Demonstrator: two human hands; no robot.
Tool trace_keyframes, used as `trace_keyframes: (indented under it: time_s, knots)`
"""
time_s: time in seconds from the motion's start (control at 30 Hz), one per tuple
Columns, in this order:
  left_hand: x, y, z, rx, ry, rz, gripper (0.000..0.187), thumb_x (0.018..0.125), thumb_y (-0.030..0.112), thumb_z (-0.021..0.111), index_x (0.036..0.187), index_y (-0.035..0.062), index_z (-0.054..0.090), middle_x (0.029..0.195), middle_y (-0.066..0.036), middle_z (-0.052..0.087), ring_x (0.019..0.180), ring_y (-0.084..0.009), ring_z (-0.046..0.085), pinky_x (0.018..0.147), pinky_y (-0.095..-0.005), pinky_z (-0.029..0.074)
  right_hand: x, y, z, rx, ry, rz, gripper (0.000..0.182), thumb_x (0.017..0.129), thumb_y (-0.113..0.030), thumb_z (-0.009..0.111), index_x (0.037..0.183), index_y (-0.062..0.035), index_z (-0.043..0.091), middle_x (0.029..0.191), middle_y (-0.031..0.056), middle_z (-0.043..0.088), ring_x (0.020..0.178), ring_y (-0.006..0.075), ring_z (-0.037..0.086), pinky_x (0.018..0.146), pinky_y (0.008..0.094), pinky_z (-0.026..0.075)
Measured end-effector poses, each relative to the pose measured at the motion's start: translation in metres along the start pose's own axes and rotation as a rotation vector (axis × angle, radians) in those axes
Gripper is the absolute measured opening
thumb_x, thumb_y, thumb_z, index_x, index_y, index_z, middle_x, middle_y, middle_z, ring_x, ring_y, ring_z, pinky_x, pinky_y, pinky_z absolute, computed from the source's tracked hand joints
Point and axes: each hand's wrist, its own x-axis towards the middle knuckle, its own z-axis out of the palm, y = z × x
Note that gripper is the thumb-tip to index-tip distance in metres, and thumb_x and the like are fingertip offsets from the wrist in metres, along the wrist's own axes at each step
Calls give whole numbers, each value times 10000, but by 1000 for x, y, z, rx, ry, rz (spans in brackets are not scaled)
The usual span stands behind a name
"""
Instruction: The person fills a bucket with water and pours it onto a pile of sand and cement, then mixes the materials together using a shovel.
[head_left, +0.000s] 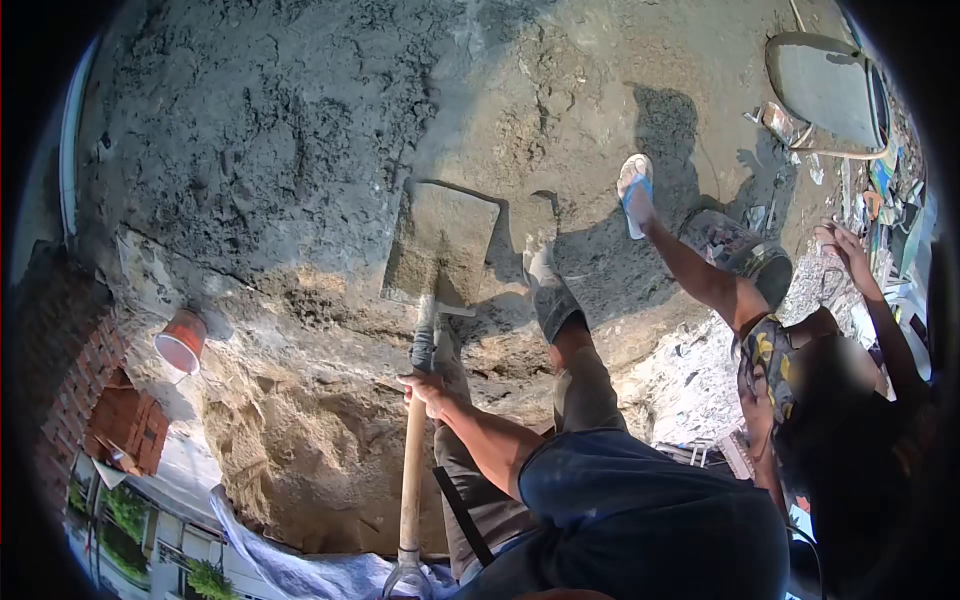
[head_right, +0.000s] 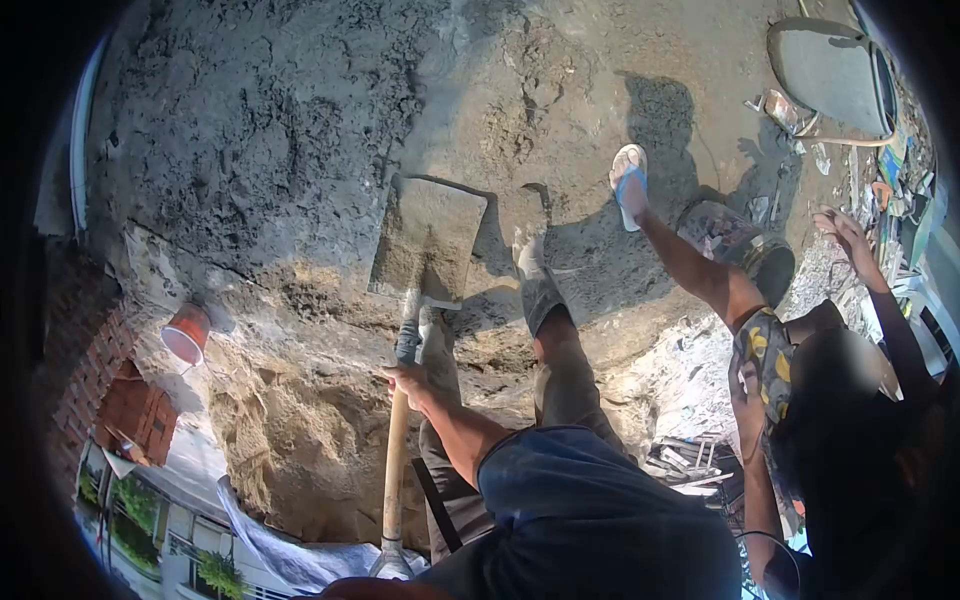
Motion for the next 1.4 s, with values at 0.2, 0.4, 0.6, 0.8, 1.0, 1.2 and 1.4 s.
trace_keyframes:
  time_s: [0.2, 0.4, 0.6, 0.8, 1.0, 1.2, 1.4]
  knots:
    - [-75, -31, 69, -140, 70, -117, 458, 785, 553, 438, 529, 181, 362, 435, 32, 364, 359, -137, 366, 358, -277, 316, 10, -125, -53, 18, -11, -81, 230, 743, -126, 677, 696, -106, 453, 592, 4, 450, 466, 141, 450, 446, 339, 420]
    - [-163, -51, 231, -209, -783, -312, 385, 806, 479, 452, 590, 169, 377, 455, 29, 303, 376, -107, 318, 378, -260, 294, 11, -410, -87, -97, 51, -490, 163, 751, -71, 621, 705, -96, 466, 586, 8, 440, 449, 143, 428, 430, 318, 397]
    - [-276, -64, 338, -165, -1150, -792, 390, 871, 418, 406, 624, 116, 403, 488, 9, 352, 423, -132, 368, 441, -289, 366, -112, -579, -105, -622, 609, -1115, 178, 709, -115, 677, 698, 30, 575, 613, 81, 570, 487, 197, 543, 470, 343, 459]
    - [-339, -86, 329, -67, -1627, -1496, 349, 918, 339, 385, 850, 28, 529, 642, -36, 504, 532, -136, 501, 510, -236, 472, -267, -621, -87, -1206, 1320, -1453, 437, 689, -203, 614, 959, 138, 575, 860, 218, 639, 813, 319, 638, 684, 358, 493]
    - [-227, -45, 306, 159, -1403, -800, 482, 926, 478, 322, 639, 108, 438, 458, 26, 363, 400, -103, 377, 401, -248, 351, -257, -502, -119, -723, 734, -1432, 326, 693, -181, 638, 860, 65, 504, 731, 166, 602, 675, 271, 612, 622, 358, 491]
    - [-138, 24, 185, 15, -950, -252, 415, 845, 475, 388, 584, 152, 373, 426, 7, 309, 369, -158, 340, 403, -314, 345, -139, -345, -94, 168, 134, -671, 233, 741, -235, 701, 784, -94, 521, 630, 14, 488, 482, 150, 497, 455, 335, 435]
    - [-57, 28, 86, 108, -474, 300, 396, 825, 427, 399, 554, 144, 339, 418, 23, 286, 315, -95, 292, 307, -265, 264, -35, -189, -91, 363, 22, -333, 374, 757, -423, 687, 742, -131, 454, 592, -5, 456, 437, 125, 444, 406, 319, 416]
